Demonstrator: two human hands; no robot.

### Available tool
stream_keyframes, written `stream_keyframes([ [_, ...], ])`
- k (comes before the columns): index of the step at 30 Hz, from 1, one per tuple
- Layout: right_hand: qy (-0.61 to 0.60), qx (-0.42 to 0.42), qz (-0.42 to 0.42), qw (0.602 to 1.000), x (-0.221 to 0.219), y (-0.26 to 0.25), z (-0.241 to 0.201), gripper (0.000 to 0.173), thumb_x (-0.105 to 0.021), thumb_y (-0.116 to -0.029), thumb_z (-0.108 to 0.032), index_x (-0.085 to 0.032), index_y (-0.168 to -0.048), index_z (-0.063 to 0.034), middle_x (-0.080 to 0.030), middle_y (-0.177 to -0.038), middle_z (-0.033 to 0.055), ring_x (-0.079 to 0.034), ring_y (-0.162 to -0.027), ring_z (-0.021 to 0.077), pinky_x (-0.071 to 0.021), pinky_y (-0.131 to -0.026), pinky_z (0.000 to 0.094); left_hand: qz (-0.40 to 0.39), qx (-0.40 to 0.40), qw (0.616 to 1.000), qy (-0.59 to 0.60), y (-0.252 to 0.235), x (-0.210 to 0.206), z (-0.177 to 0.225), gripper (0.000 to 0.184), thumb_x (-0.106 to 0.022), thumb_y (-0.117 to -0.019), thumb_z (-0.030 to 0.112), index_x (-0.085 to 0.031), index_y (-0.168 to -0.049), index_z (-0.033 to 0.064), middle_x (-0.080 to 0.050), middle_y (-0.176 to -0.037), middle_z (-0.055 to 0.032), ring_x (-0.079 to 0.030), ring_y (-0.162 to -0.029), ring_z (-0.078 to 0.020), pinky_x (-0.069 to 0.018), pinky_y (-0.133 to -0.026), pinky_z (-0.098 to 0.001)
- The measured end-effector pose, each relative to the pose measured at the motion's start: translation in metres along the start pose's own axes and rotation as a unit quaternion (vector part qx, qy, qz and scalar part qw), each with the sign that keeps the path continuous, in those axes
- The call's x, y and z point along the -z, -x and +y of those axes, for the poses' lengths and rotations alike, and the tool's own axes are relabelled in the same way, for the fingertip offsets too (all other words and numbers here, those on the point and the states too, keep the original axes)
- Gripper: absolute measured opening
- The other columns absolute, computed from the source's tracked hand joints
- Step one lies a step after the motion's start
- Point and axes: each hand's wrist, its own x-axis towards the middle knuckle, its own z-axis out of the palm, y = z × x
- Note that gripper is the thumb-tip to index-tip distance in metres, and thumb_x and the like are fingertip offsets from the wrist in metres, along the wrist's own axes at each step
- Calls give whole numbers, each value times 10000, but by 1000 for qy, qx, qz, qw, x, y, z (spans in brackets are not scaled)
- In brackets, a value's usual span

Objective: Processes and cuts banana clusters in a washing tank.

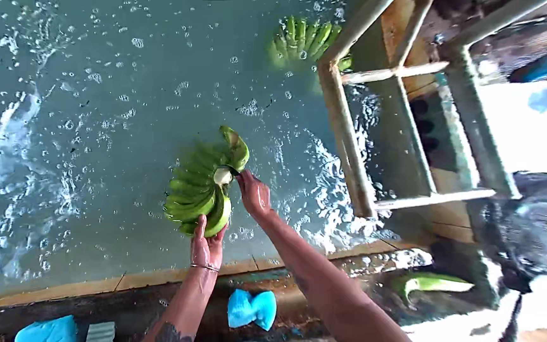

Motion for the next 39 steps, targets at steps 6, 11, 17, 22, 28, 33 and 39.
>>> stream_keyframes([
  [6, -399, -97, -361, 837, 25, 44, 44, 311, -345, -1086, -253, -590, -1058, -64, -565, -707, -51, -486, -507, 20, -420, -464, 182, -61, -22, 997, -38, -48, 54, -14, 357, -439, -1081, 129, -409, -1422, 30, -625, -1256, -187, -671, -1082, -296, -581, -915, -458],
  [11, -372, -162, -154, 901, 16, 50, 62, 299, -385, -1119, -208, -569, -1110, 28, -558, -699, 6, -526, -521, 77, -490, -507, 242, -76, -17, 996, -52, -43, 61, -19, 329, -425, -1082, 122, -418, -1403, 48, -628, -1244, -164, -670, -1083, -268, -581, -915, -439],
  [17, -63, -19, 5, 998, -6, 25, 22, 330, -494, -1076, -240, -665, -1190, 18, -721, -1004, 238, -720, -923, 419, -556, -827, 615, -35, 36, 999, -4, -2, 29, -22, 326, -435, -1092, 181, -449, -1388, 44, -626, -1246, -176, -674, -1071, -299, -592, -887, -444],
  [22, -418, -122, -337, 834, 16, 69, 52, 325, -310, -1086, -277, -569, -1064, -82, -539, -685, -41, -466, -484, 42, -416, -446, 206, -90, 30, 995, -29, -34, 69, -28, 312, -427, -1082, 135, -452, -1375, 31, -654, -1217, -182, -688, -1059, -295, -595, -896, -454],
  [28, -471, -304, -126, 819, 24, 86, 70, 306, -346, -1136, -254, -541, -1087, -23, -515, -651, -2, -474, -460, 80, -443, -426, 230, -100, 19, 993, -65, -37, 81, -27, 294, -463, -1046, 81, -460, -1339, 55, -673, -1145, -141, -694, -1006, -242, -596, -870, -405],
  [33, -485, -341, -103, 799, 3, 57, 55, 331, -358, -1135, -290, -541, -1097, -17, -514, -652, 14, -480, -459, 101, -449, -428, 252, -65, -6, 997, -36, -24, 58, -50, 356, -495, -1054, 79, -436, -1401, 22, -627, -1243, -182, -666, -1075, -278, -576, -909, -439],
  [39, -468, -369, -112, 795, -4, 23, 37, 341, -346, -1139, -303, -528, -1117, -15, -493, -660, 28, -466, -457, 112, -435, -422, 260, -43, -46, 998, -12, -24, 43, -56, 480, -533, -1031, 35, -362, -1478, 66, -562, -1328, -193, -631, -1122, -305, -561, -918, -479],
])
